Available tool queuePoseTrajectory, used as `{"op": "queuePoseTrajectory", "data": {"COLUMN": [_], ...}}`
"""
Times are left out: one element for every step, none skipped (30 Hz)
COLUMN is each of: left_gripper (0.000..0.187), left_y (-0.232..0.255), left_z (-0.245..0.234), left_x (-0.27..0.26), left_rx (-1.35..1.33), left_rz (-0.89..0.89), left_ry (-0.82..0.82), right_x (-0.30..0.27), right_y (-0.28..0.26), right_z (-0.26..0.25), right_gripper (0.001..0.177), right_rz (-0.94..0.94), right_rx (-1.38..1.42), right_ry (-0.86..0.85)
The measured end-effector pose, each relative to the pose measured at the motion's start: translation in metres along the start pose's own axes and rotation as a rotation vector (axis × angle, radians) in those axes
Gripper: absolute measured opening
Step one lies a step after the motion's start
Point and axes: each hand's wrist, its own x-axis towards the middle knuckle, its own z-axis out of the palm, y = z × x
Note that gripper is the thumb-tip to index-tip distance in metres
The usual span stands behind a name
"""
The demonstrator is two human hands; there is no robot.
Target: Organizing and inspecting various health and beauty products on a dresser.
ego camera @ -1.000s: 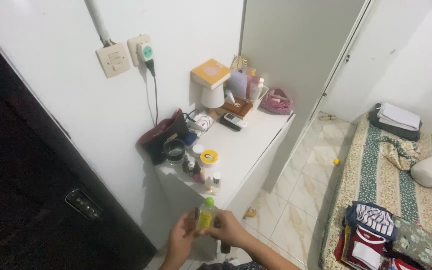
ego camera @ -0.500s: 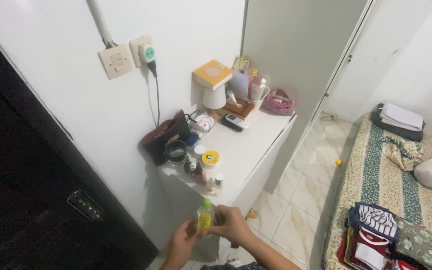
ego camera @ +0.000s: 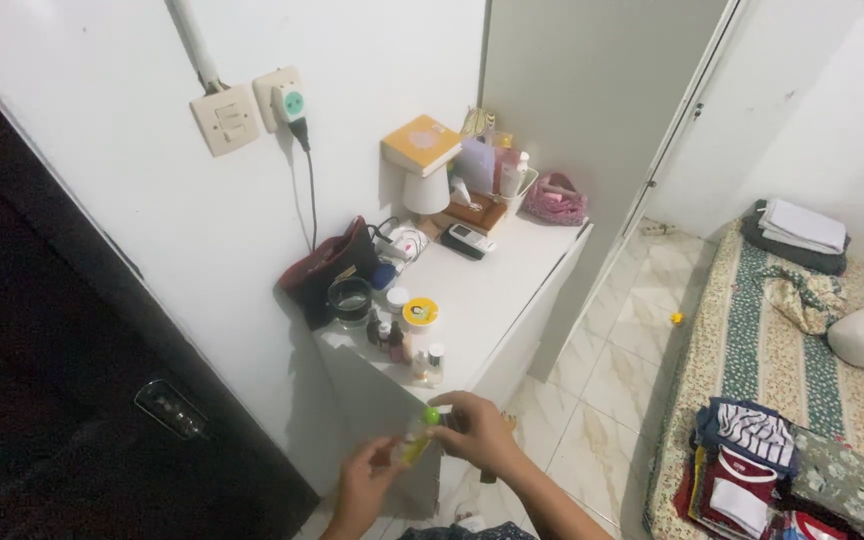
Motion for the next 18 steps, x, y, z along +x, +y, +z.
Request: {"op": "queuePoseTrajectory", "data": {"left_gripper": [0.044,0.041,0.039,0.039,0.037,0.035,0.035,0.039,0.043,0.043,0.041,0.04,0.04,0.039,0.037,0.037,0.036,0.036], "left_y": [0.0,-0.001,-0.001,0.002,0.004,0.007,-0.002,-0.011,-0.019,-0.015,-0.011,-0.006,-0.005,-0.005,-0.005,-0.001,0.003,0.008], "left_z": [0.0,-0.001,-0.001,-0.002,-0.004,-0.005,-0.003,-0.002,0.0,-0.001,-0.001,-0.002,-0.002,-0.001,-0.001,-0.002,-0.003,-0.003], "left_x": [-0.001,-0.003,-0.004,-0.005,-0.006,-0.008,-0.005,-0.003,0.0,-0.003,-0.005,-0.007,-0.007,-0.008,-0.008,-0.01,-0.011,-0.013], "left_rx": [0.0,0.081,0.161,0.162,0.191,0.22,0.221,0.112,0.003,0.003,0.096,0.188,0.188,0.157,0.127,0.127,0.184,0.241], "left_rz": [0.001,0.072,0.143,0.144,0.164,0.183,0.183,0.224,0.265,0.263,0.259,0.255,0.254,0.249,0.243,0.243,0.226,0.21], "left_ry": [0.0,0.014,0.029,0.03,0.007,-0.015,-0.014,0.009,0.032,0.032,0.052,0.071,0.072,0.06,0.048,0.048,0.022,-0.003], "right_x": [-0.001,-0.003,-0.004,-0.004,-0.004,-0.004,-0.005,-0.007,-0.008,-0.009,-0.009,-0.009,-0.011,-0.013,-0.015,-0.014,-0.013,-0.012], "right_y": [-0.004,-0.008,-0.012,-0.01,-0.008,-0.006,-0.006,-0.006,-0.006,-0.006,-0.007,-0.007,-0.014,-0.02,-0.026,-0.024,-0.022,-0.019], "right_z": [-0.002,-0.003,-0.004,-0.005,-0.005,-0.005,-0.004,-0.002,0.0,0.0,0.001,0.001,-0.001,-0.003,-0.005,-0.005,-0.004,-0.005], "right_gripper": [0.039,0.03,0.022,0.022,0.023,0.024,0.024,0.023,0.023,0.023,0.021,0.02,0.02,0.019,0.019,0.019,0.016,0.015], "right_rz": [-0.001,-0.009,-0.017,-0.018,-0.021,-0.024,-0.025,-0.036,-0.047,-0.046,-0.052,-0.058,-0.058,-0.029,0.0,0.0,0.007,0.014], "right_rx": [0.0,0.015,0.029,0.03,-0.017,-0.063,-0.063,-0.008,0.046,0.046,0.027,0.007,0.007,0.043,0.079,0.079,0.066,0.053], "right_ry": [0.001,-0.01,-0.022,-0.021,-0.053,-0.086,-0.086,-0.056,-0.025,-0.027,-0.025,-0.023,-0.024,-0.043,-0.063,-0.062,-0.077,-0.091]}}
